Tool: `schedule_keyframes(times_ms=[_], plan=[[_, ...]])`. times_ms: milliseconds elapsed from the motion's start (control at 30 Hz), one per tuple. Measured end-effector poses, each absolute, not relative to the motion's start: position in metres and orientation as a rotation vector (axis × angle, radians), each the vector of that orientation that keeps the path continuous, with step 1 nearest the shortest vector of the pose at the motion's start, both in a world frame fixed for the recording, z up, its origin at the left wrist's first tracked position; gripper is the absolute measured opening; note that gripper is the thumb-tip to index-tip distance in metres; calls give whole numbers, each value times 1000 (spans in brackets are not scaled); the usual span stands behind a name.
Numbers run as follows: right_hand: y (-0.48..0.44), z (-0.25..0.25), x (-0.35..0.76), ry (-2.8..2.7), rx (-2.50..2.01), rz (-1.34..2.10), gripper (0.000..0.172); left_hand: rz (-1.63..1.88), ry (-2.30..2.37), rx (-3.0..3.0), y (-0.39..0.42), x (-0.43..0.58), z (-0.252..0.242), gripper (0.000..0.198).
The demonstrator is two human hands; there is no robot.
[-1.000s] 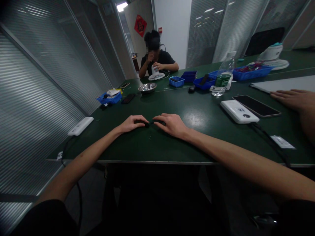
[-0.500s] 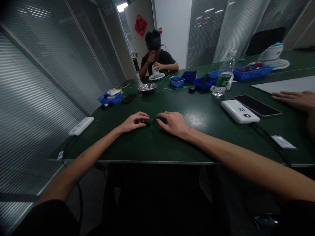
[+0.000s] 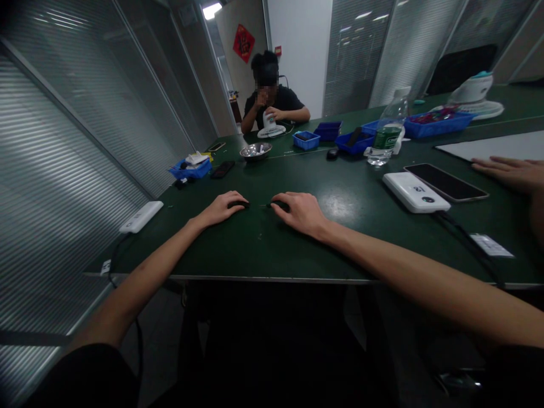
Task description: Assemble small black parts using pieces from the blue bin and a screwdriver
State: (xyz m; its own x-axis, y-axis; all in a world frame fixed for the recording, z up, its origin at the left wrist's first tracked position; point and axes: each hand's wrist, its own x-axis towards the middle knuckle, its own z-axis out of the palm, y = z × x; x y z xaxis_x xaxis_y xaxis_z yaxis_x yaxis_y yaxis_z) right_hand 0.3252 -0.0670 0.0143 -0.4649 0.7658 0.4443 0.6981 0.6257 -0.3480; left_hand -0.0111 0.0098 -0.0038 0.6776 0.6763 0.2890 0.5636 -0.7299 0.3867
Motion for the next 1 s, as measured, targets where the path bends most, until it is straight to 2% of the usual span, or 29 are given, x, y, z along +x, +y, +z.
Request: schedule_keyframes(times_ms=[267,500,700,867,1000], plan=[[-67,14,326,-2300,-1142,152,38,493,1688,2598,49,-108,-7,35],[-66,14,326,-2305,-1125,171,39,424,2325,2180,61,-171,-10,36],[-66,15,326,-2300,-1112,183,38,478,2424,2045,60,-181,-10,34],[-66,14,326,-2298,-1114,183,37,570,2457,1965,59,-178,-9,41],[-65,13,326,-2304,-1113,179,36,735,2492,1961,57,-182,-11,29]])
